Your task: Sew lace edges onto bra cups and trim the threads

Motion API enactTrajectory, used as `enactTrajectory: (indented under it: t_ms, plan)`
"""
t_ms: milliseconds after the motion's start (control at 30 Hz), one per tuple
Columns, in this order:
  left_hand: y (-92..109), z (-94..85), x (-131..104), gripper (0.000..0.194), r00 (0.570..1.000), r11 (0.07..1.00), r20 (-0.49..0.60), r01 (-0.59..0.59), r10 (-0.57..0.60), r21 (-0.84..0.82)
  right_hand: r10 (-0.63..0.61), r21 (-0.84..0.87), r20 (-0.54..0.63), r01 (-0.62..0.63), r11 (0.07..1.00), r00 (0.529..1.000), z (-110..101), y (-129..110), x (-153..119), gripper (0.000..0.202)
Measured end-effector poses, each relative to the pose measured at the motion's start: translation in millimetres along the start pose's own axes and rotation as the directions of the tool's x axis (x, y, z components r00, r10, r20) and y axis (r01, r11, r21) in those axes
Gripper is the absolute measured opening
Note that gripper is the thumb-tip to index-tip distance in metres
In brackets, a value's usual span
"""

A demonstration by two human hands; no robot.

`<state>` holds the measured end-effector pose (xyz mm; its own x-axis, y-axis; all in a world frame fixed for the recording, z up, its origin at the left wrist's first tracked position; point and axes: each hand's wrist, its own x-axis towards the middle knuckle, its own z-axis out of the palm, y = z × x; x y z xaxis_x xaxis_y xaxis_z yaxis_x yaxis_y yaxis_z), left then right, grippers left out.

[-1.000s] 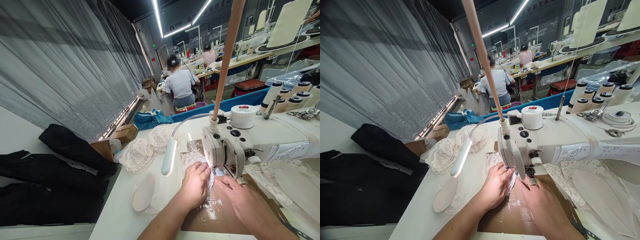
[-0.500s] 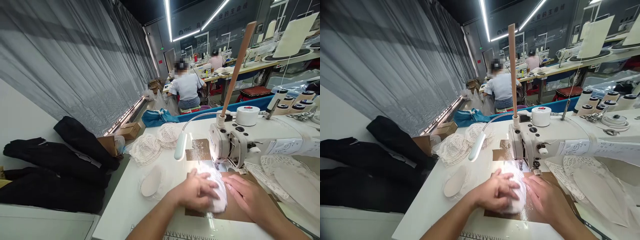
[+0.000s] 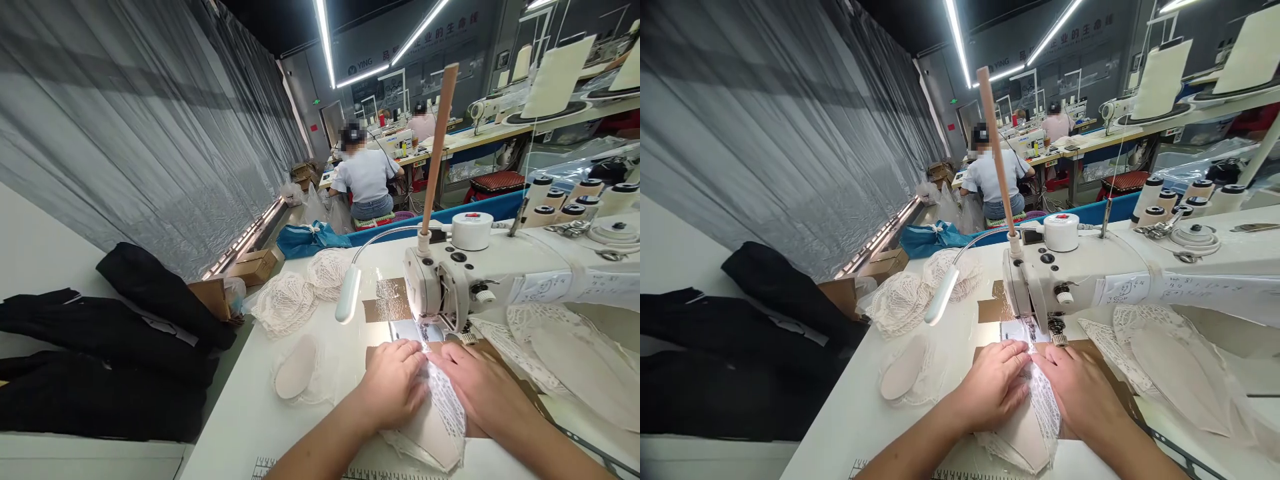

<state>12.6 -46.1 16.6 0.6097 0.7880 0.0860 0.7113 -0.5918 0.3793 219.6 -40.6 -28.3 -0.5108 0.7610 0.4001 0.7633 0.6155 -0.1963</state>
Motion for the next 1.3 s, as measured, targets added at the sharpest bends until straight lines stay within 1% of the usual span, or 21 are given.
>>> enactTrajectory:
  t_ms: [167, 300, 500, 633, 700, 800, 900, 967, 1033, 1100, 1133, 1233, 1300]
  plan:
    - [-15, 1.2, 9, 0.052, 0.999, 0.999, 0.028, -0.042, 0.041, 0.029, 0.087, -0.074, -0.005, -0.087, 0.993, 0.996, 2, -4, 4, 0.044]
    - [-23, -1.0, 16, 0.054, 0.994, 0.994, 0.054, -0.096, 0.093, 0.044, 0.11, -0.092, -0.007, -0.11, 0.99, 0.994, 2, -6, 8, 0.048]
    - [-35, -7.9, 26, 0.055, 0.979, 0.983, 0.108, -0.176, 0.171, 0.041, 0.149, -0.1, -0.023, -0.151, 0.984, 0.989, 1, -10, 12, 0.044]
    - [-46, -13.5, 30, 0.056, 0.958, 0.968, 0.154, -0.248, 0.241, 0.03, 0.14, -0.079, -0.02, -0.141, 0.987, 0.99, 1, -11, 12, 0.044]
    - [-48, -16.8, 29, 0.053, 0.957, 0.967, 0.157, -0.251, 0.242, 0.041, 0.106, -0.044, -0.003, -0.106, 0.993, 0.994, 1, -8, 9, 0.043]
    - [-40, -21.4, 22, 0.045, 0.974, 0.976, 0.098, -0.208, 0.202, 0.057, 0.072, 0.016, 0.012, -0.072, 0.997, 0.997, 1, 0, 3, 0.043]
    - [-28, -21.7, 13, 0.038, 0.98, 0.98, 0.023, -0.199, 0.199, -0.008, 0.095, 0.04, 0.006, -0.095, 0.995, 0.995, 3, 9, -4, 0.043]
    - [-21, -17.3, 10, 0.028, 0.987, 0.987, 0.002, -0.16, 0.16, -0.003, 0.106, 0.045, 0.013, -0.107, 0.993, 0.994, 6, 13, -7, 0.042]
    - [-19, -10.1, 8, 0.012, 0.995, 0.993, -0.012, -0.099, 0.1, 0.068, 0.11, 0.049, 0.029, -0.112, 0.993, 0.993, 8, 16, -9, 0.041]
    - [-20, -3.0, 8, 0.014, 0.996, 0.991, -0.041, -0.073, 0.078, 0.112, 0.117, 0.055, 0.047, -0.119, 0.991, 0.992, 9, 16, -11, 0.04]
    - [-21, -0.3, 8, 0.016, 0.995, 0.992, -0.059, -0.076, 0.082, 0.103, 0.121, 0.057, 0.056, -0.124, 0.991, 0.991, 9, 16, -12, 0.039]
    - [-25, 2.8, 7, 0.015, 0.989, 0.996, -0.113, -0.091, 0.092, 0.013, 0.124, 0.077, 0.069, -0.129, 0.989, 0.99, 6, 13, -11, 0.036]
    - [-26, 1.4, 6, 0.014, 0.987, 0.994, -0.134, -0.092, 0.084, -0.06, 0.077, 0.111, 0.104, -0.089, 0.99, 0.992, 1, 9, -8, 0.035]
